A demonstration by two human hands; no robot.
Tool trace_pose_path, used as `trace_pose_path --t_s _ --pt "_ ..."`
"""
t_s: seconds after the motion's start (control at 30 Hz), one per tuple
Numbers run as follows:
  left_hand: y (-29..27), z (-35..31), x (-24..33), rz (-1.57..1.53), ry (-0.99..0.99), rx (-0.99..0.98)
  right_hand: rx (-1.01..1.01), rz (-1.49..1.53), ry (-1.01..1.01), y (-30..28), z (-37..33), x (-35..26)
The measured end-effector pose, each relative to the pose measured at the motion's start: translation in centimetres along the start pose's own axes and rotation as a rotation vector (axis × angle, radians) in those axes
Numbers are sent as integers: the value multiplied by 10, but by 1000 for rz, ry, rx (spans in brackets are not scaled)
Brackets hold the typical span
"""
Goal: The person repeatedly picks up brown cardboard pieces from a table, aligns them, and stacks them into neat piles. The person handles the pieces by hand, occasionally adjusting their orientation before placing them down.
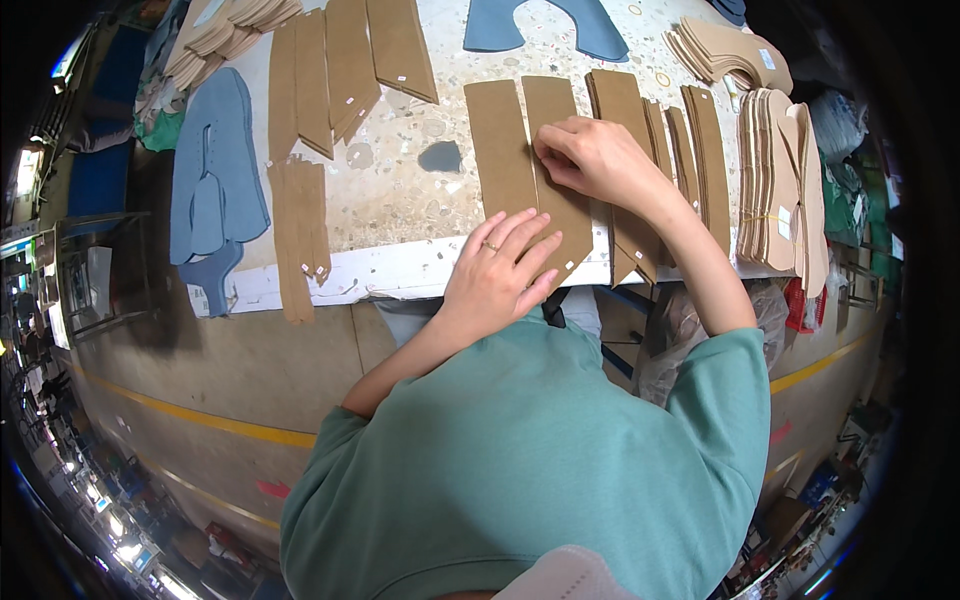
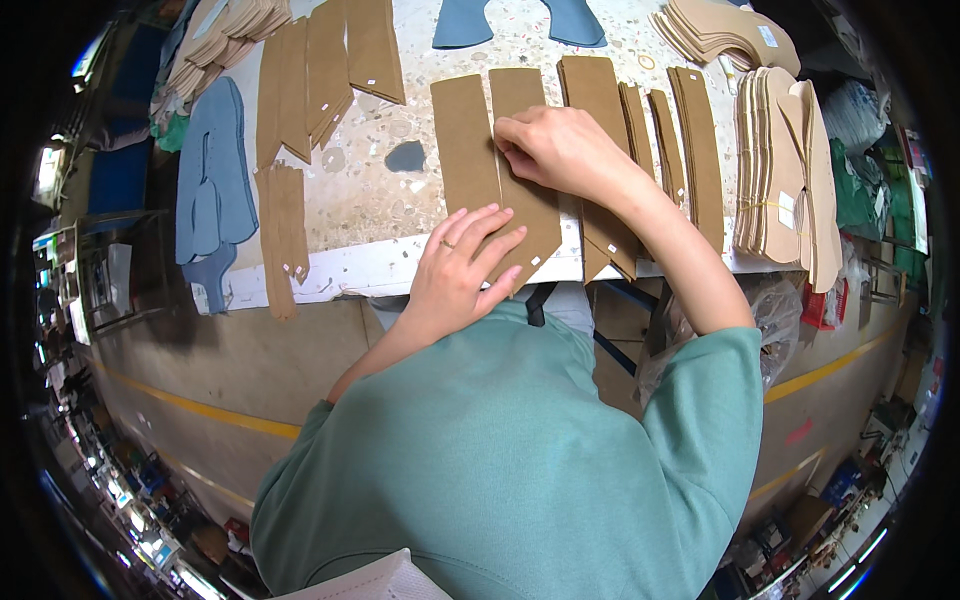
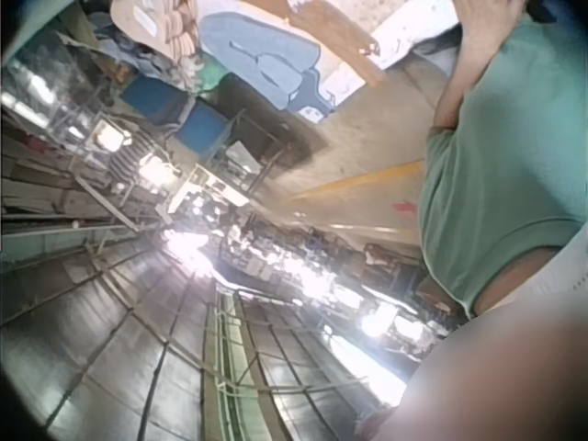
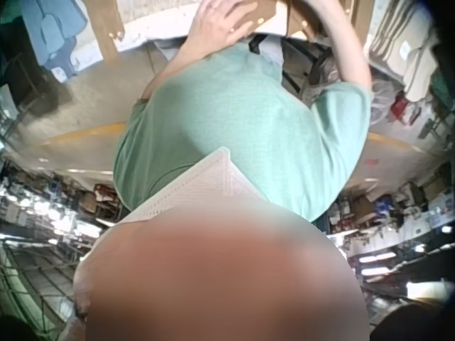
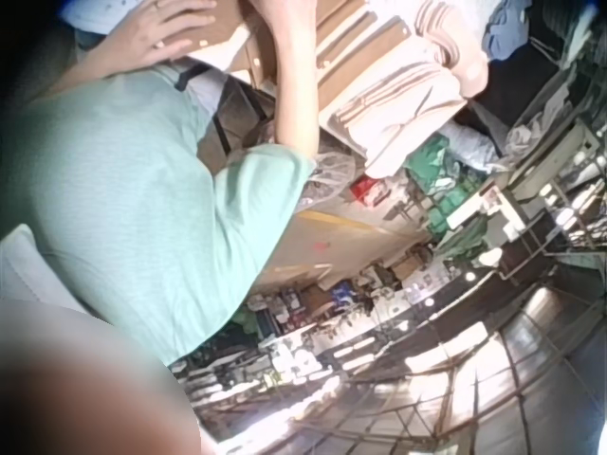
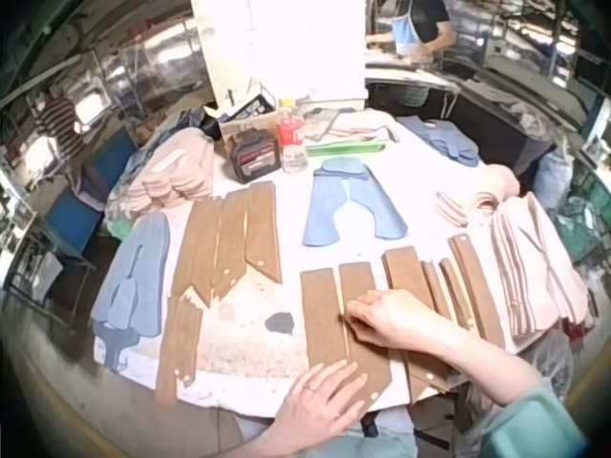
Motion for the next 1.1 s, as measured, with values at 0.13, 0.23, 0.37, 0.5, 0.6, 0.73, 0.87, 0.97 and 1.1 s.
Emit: trace_pose_path --t_s 0.13,0.23,0.37,0.5,0.6,0.73,0.87,0.97,1.1 --pt "1 0 -1 -4 1 5 -61 -8 61 0 -3 -1" --pt "-2 1 0 -54 -18 10 12 -86 86 3 -4 -7" --pt "-22 -3 -5 -82 -135 96 181 -185 159 -4 -25 -16" --pt "-37 -7 -21 88 -294 90 267 -222 283 0 -56 -29" --pt "-35 -6 -26 76 -274 28 270 -183 352 15 -70 -38" --pt "-30 -4 -27 68 -246 -19 336 -118 380 26 -76 -44" --pt "-30 -2 -24 92 -236 -18 387 -153 384 24 -74 -42" --pt "-23 -1 -14 93 -158 -57 317 -284 314 28 -66 -40" --pt "-9 -1 -4 71 -118 -103 253 -311 297 33 -67 -50"
Point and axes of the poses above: each hand's wrist, its own z-axis towards the middle knuckle, its own y-axis out of the palm, x = y × z, the point moved 2 cm from there along z, towards the middle knuckle, and after that the axes turned 2 degrees about x, right-handed, at the moved point
